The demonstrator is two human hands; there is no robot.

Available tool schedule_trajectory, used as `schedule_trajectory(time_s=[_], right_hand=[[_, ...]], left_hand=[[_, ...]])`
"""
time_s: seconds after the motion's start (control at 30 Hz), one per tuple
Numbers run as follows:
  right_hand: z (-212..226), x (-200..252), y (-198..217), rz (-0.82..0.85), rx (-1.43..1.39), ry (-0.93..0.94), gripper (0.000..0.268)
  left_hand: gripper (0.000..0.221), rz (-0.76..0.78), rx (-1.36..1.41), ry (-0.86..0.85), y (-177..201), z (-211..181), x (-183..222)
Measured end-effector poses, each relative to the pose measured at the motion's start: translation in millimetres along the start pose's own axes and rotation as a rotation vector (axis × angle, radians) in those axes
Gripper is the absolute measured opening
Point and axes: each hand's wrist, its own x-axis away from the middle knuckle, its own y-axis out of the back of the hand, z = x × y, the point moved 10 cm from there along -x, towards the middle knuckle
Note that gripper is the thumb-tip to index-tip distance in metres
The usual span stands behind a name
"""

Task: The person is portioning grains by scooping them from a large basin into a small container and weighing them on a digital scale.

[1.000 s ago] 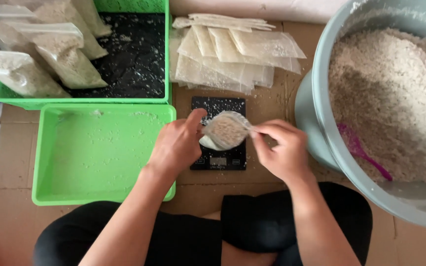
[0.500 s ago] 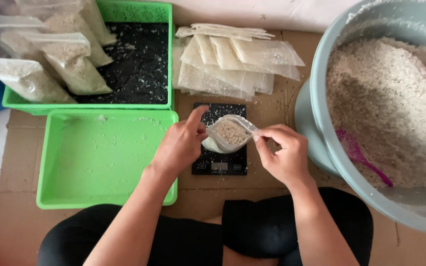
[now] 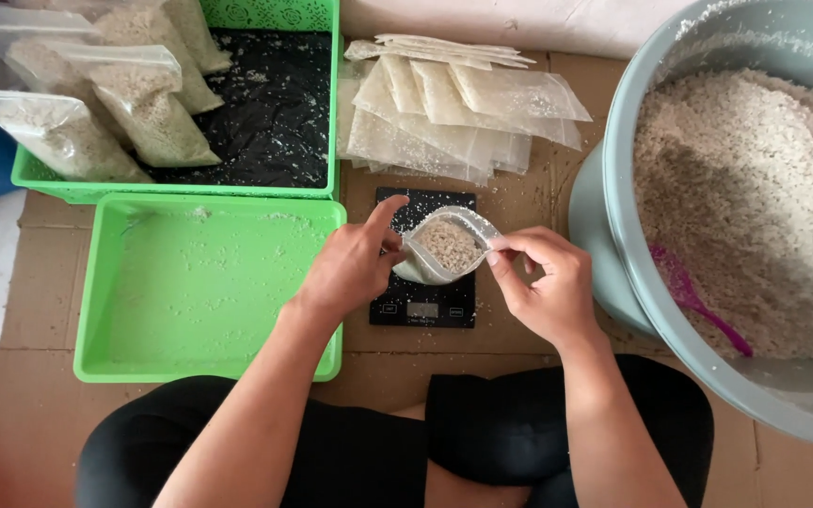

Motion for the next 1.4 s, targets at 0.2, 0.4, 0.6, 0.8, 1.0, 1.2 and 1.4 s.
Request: schedule_trajectory(time_s=[0.2,0.4,0.6,0.8,1.0,1.2,1.4], right_hand=[[3.1,-0.3,-2.7,-0.012,-0.009,0.029,0.010],[3.2,-0.2,-1.0,-0.018,0.026,0.028,0.007],[0.1,-1.1,-0.5,-0.025,0.042,0.009,0.007],[6.9,0.5,4.5,-0.056,0.064,0.038,0.008],[1.5,1.3,0.8,-0.044,0.104,0.052,0.010],[13.1,1.0,15.3,-0.084,0.073,0.017,0.011],[2.3,4.6,6.0,-0.051,0.128,0.012,0.011]], left_hand=[[0.055,-0.029,-0.040,-0.047,-4.2,3.5,-1.7],[0.062,-0.008,-0.047,-0.044,13.4,-6.2,1.4],[0.053,-0.212,0.092,-0.121,54.6,-35.7,21.8],[0.050,-0.342,0.059,-0.256,56.7,-52.9,28.8],[0.059,-0.259,-0.007,-0.293,57.5,-59.0,27.8],[0.051,-0.313,0.016,-0.319,68.8,-74.2,36.3],[0.055,-0.288,-0.017,-0.310,58.2,-63.7,32.5]])
